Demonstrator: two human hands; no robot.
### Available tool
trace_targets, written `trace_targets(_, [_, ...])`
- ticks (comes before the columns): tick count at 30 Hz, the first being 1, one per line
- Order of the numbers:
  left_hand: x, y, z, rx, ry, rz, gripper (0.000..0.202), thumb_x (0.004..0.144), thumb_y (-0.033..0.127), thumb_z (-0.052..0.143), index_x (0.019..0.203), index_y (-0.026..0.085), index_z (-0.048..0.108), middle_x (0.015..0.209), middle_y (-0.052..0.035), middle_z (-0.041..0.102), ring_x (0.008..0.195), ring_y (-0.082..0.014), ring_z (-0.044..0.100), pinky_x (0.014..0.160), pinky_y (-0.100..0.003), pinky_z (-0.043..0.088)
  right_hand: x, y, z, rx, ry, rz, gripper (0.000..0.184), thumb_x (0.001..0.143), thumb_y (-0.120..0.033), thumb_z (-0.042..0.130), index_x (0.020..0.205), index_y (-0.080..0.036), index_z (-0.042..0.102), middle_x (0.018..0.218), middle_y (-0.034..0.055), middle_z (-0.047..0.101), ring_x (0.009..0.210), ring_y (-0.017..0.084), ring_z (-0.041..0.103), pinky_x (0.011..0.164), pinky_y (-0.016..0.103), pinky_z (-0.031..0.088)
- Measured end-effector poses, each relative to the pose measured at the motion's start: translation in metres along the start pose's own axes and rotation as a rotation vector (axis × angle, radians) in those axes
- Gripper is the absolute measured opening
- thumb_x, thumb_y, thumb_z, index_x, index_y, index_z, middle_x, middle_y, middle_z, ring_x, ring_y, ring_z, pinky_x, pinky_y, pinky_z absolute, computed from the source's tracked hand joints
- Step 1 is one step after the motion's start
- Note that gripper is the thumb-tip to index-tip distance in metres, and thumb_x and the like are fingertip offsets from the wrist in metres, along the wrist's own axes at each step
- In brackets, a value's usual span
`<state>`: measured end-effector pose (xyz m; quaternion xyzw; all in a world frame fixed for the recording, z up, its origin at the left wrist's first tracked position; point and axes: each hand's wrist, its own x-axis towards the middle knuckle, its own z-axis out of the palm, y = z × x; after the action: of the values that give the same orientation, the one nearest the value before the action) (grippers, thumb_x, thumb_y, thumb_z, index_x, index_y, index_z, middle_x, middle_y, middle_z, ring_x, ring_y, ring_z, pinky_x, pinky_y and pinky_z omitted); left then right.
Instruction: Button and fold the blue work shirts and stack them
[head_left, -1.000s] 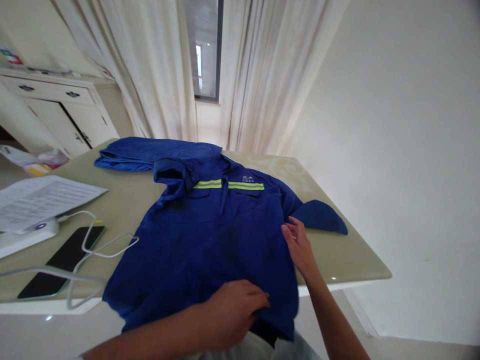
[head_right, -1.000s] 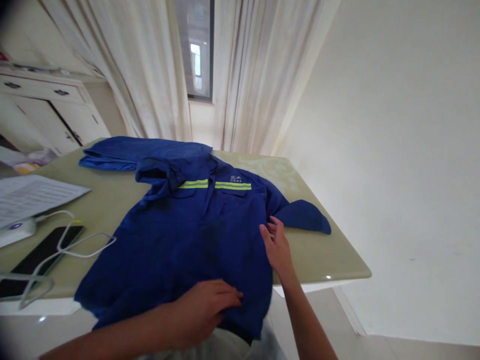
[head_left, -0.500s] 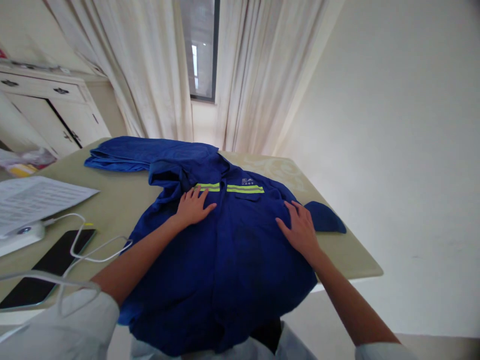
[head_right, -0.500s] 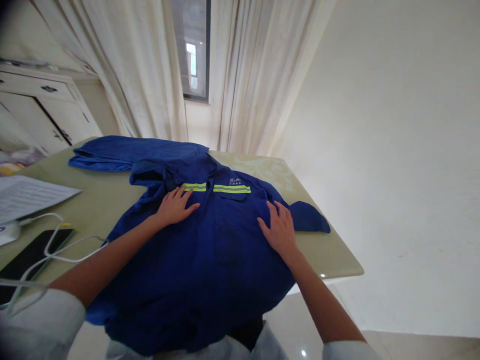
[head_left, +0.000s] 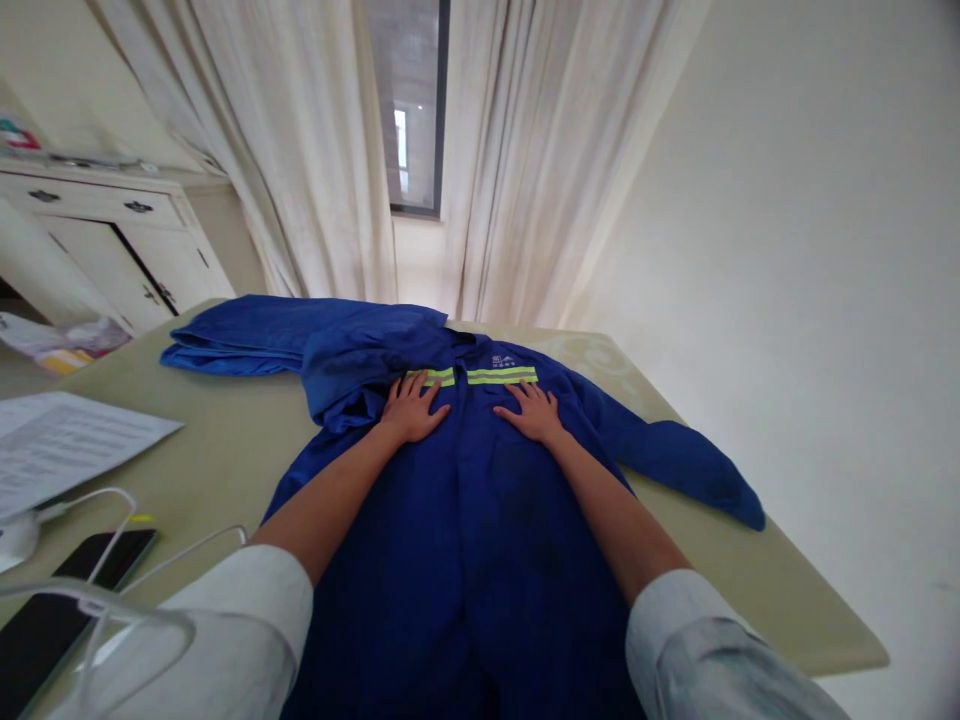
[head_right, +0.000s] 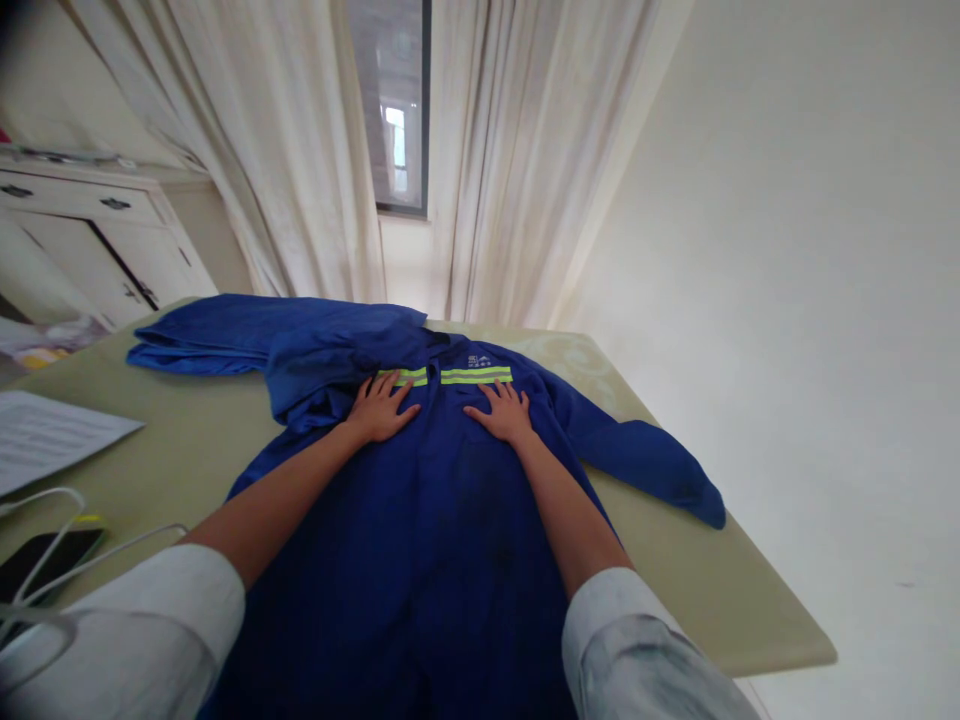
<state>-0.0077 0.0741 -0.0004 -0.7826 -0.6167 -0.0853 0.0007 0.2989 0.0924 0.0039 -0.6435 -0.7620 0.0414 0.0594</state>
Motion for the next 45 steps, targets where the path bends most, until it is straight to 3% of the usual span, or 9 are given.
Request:
trace_targets(5, [0.019, 0.004, 0.003, -0.033, 0.056, 0.054, 0.069, 0.104, 0.059, 0.036, 0.163, 0.025, 0.044, 0.174, -0.0085, 0.034, 0.161, -0.0316, 0.026, 0.130, -0.055, 0.016, 0.022, 0.007, -0.005, -0.023, 0.066, -0.027, 0.071, 0.104, -0.073, 0.038, 0.161, -0.031, 0.047, 0.169, 0.0108, 0.041, 0.155, 0.032, 0.035, 0.126, 0.056, 0.020])
trace_targets(10, [0.022, 0.006, 0.000, -0.072, 0.005, 0.078, 0.063, 0.104, 0.056, 0.038, 0.159, 0.029, 0.050, 0.169, -0.0077, 0.043, 0.155, -0.0313, 0.037, 0.129, -0.056, 0.022, 0.016, -0.054, -0.021, 0.040, 0.386, -0.085, 0.055, 0.110, -0.053, 0.038, 0.147, -0.018, 0.059, 0.149, 0.0170, 0.060, 0.137, 0.029, 0.051, 0.117, 0.044, 0.034])
trace_targets(13, [0.025, 0.008, -0.002, -0.104, -0.016, 0.021, 0.058, 0.103, 0.051, 0.041, 0.156, 0.030, 0.054, 0.166, -0.0061, 0.047, 0.152, -0.0309, 0.042, 0.125, -0.052, 0.032, 0.020, -0.103, -0.019, 0.097, 0.260, -0.245, 0.042, 0.107, -0.046, 0.049, 0.137, -0.021, 0.065, 0.134, 0.0128, 0.068, 0.124, 0.026, 0.060, 0.108, 0.037, 0.044])
trace_targets(16, [0.027, 0.011, 0.000, -0.139, 0.021, -0.059, 0.051, 0.106, 0.037, 0.034, 0.149, 0.032, 0.061, 0.161, -0.0021, 0.054, 0.148, -0.0270, 0.047, 0.122, -0.047, 0.037, 0.029, -0.126, -0.010, 0.059, 0.134, -0.164, 0.036, 0.100, -0.034, 0.057, 0.131, -0.019, 0.068, 0.127, 0.0132, 0.068, 0.117, 0.027, 0.064, 0.099, 0.036, 0.050])
trace_targets(19, [0.026, 0.012, 0.006, -0.130, 0.075, -0.051, 0.051, 0.106, 0.033, 0.034, 0.149, 0.033, 0.061, 0.160, -0.0011, 0.056, 0.146, -0.0258, 0.049, 0.122, -0.047, 0.037, 0.036, -0.123, -0.001, 0.063, 0.116, 0.022, 0.037, 0.098, -0.025, 0.053, 0.130, -0.017, 0.068, 0.128, 0.0153, 0.066, 0.115, 0.026, 0.066, 0.095, 0.035, 0.053])
trace_targets(23, [0.024, 0.012, 0.010, -0.117, 0.102, 0.023, 0.057, 0.104, 0.026, 0.035, 0.157, 0.033, 0.051, 0.165, 0.0005, 0.049, 0.153, -0.0250, 0.042, 0.125, -0.049, 0.032, 0.038, -0.115, 0.003, 0.110, 0.168, 0.024, 0.048, 0.098, -0.024, 0.052, 0.145, -0.027, 0.060, 0.138, 0.0128, 0.059, 0.118, 0.024, 0.066, 0.091, 0.034, 0.055])
trace_targets(30, [0.029, 0.009, 0.010, -0.184, 0.033, 0.066, 0.057, 0.102, 0.024, 0.035, 0.156, 0.033, 0.054, 0.162, 0.0024, 0.052, 0.150, -0.0207, 0.046, 0.125, -0.044, 0.033, 0.040, -0.121, 0.002, 0.029, 0.160, -0.004, 0.041, 0.106, -0.054, 0.052, 0.132, -0.028, 0.070, 0.138, 0.0128, 0.057, 0.119, 0.027, 0.063, 0.090, 0.038, 0.057])
trace_targets(37, [0.028, 0.009, 0.011, -0.190, 0.028, 0.072, 0.058, 0.101, 0.024, 0.035, 0.155, 0.030, 0.055, 0.165, 0.0020, 0.049, 0.152, -0.0209, 0.044, 0.126, -0.046, 0.031, 0.049, -0.127, 0.000, -0.134, 0.169, -0.089, 0.035, 0.110, -0.030, 0.044, 0.114, -0.017, 0.077, 0.121, 0.0159, 0.067, 0.110, 0.025, 0.066, 0.089, 0.033, 0.053])
trace_targets(45, [0.028, 0.009, 0.010, -0.194, 0.027, 0.071, 0.058, 0.101, 0.024, 0.036, 0.156, 0.030, 0.054, 0.165, 0.0014, 0.049, 0.153, -0.0202, 0.043, 0.127, -0.046, 0.030, 0.053, -0.127, 0.004, -0.211, 0.262, -0.144, 0.037, 0.108, -0.017, 0.038, 0.117, -0.014, 0.073, 0.123, 0.0196, 0.067, 0.115, 0.029, 0.061, 0.094, 0.039, 0.049])
